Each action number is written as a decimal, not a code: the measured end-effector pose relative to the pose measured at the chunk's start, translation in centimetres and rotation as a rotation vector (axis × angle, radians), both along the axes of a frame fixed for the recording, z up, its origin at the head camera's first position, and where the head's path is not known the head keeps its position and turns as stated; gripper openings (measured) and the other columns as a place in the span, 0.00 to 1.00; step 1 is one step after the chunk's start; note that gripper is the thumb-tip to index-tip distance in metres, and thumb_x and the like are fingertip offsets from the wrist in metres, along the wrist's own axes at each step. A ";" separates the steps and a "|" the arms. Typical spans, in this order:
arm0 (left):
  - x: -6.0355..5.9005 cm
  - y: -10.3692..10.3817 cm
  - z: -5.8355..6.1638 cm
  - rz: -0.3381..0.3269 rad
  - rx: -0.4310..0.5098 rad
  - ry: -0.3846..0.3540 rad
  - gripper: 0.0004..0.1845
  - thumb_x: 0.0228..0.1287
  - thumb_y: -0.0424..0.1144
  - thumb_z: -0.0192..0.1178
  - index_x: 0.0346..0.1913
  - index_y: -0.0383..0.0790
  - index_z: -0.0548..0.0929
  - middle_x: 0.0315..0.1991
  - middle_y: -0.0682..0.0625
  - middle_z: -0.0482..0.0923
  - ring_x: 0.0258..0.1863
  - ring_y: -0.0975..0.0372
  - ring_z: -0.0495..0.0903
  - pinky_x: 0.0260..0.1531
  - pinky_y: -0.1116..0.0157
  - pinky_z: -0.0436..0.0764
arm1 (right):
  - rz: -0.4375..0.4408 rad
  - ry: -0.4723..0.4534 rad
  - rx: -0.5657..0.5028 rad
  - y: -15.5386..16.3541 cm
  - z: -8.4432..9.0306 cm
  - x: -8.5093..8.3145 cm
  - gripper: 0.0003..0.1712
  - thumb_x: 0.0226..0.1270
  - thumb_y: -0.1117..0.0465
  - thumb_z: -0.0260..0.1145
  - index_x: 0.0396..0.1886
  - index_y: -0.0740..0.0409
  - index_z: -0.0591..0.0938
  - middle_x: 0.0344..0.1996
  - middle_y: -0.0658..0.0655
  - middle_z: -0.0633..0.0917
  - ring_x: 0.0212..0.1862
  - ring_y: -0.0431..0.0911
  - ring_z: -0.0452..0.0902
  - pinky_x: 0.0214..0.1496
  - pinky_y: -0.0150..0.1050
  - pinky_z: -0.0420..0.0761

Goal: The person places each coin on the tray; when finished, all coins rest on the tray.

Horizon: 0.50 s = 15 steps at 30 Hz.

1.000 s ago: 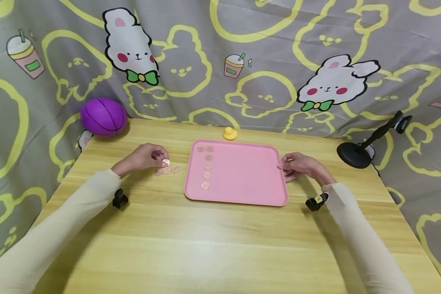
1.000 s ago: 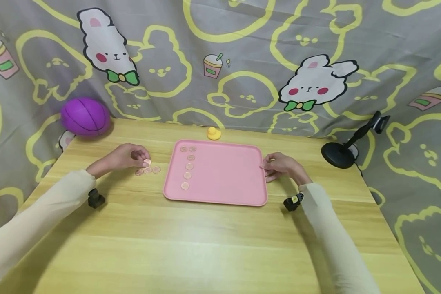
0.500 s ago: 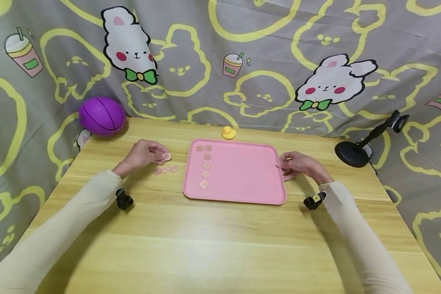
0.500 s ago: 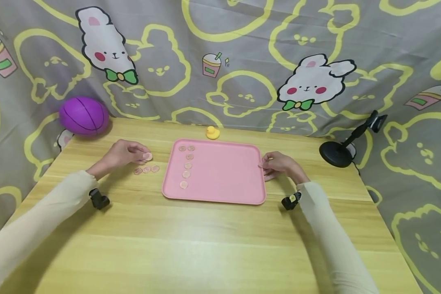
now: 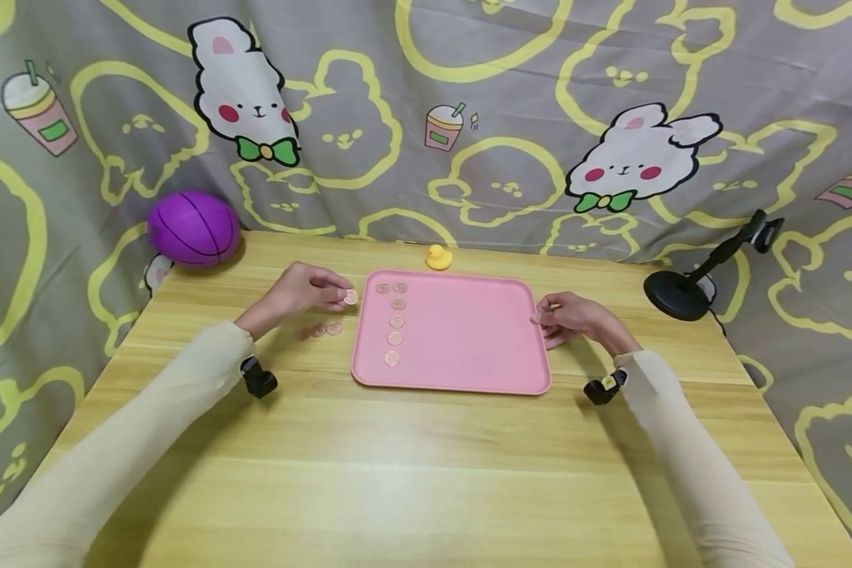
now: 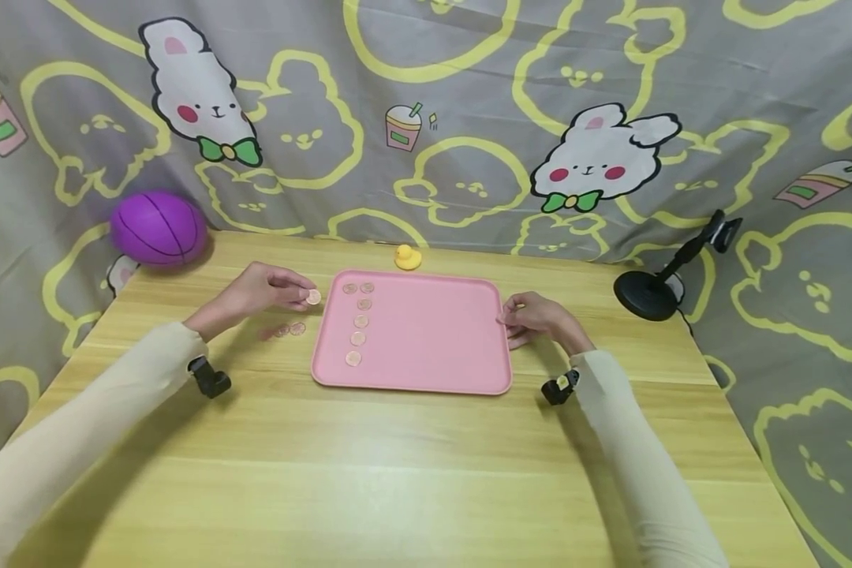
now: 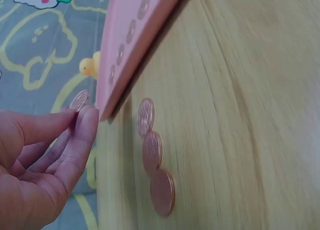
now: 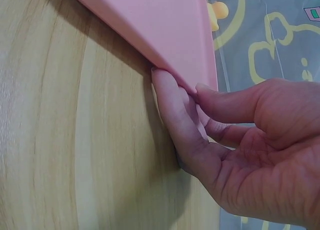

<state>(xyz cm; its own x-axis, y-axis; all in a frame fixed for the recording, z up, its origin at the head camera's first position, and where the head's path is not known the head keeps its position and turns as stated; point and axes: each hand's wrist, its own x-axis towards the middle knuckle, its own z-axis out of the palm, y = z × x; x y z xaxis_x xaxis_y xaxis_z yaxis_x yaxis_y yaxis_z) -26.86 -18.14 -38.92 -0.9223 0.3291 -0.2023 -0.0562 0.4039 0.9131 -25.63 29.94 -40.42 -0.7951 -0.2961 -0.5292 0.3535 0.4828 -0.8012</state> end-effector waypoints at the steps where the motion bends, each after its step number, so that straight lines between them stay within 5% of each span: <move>1: -0.1 0.2 0.0 0.007 0.013 -0.014 0.15 0.75 0.29 0.62 0.58 0.21 0.83 0.52 0.30 0.86 0.42 0.53 0.92 0.50 0.56 0.87 | 0.000 0.000 0.001 0.0 0.0 0.0 0.06 0.81 0.70 0.56 0.46 0.70 0.69 0.29 0.54 0.82 0.31 0.40 0.83 0.41 0.39 0.90; 5: -0.3 0.8 -0.3 -0.007 0.003 0.007 0.15 0.74 0.29 0.63 0.57 0.22 0.84 0.52 0.30 0.86 0.42 0.53 0.91 0.51 0.55 0.87 | 0.003 -0.002 0.011 -0.1 -0.1 0.0 0.06 0.81 0.69 0.56 0.47 0.70 0.69 0.30 0.54 0.82 0.31 0.40 0.83 0.42 0.38 0.90; 15: -0.9 3.6 -0.8 -0.080 -0.157 0.239 0.09 0.71 0.30 0.66 0.50 0.31 0.90 0.47 0.38 0.90 0.46 0.50 0.90 0.49 0.60 0.87 | 0.023 0.001 0.017 0.3 0.0 -0.2 0.07 0.82 0.69 0.56 0.47 0.70 0.69 0.31 0.54 0.82 0.32 0.40 0.83 0.42 0.39 0.90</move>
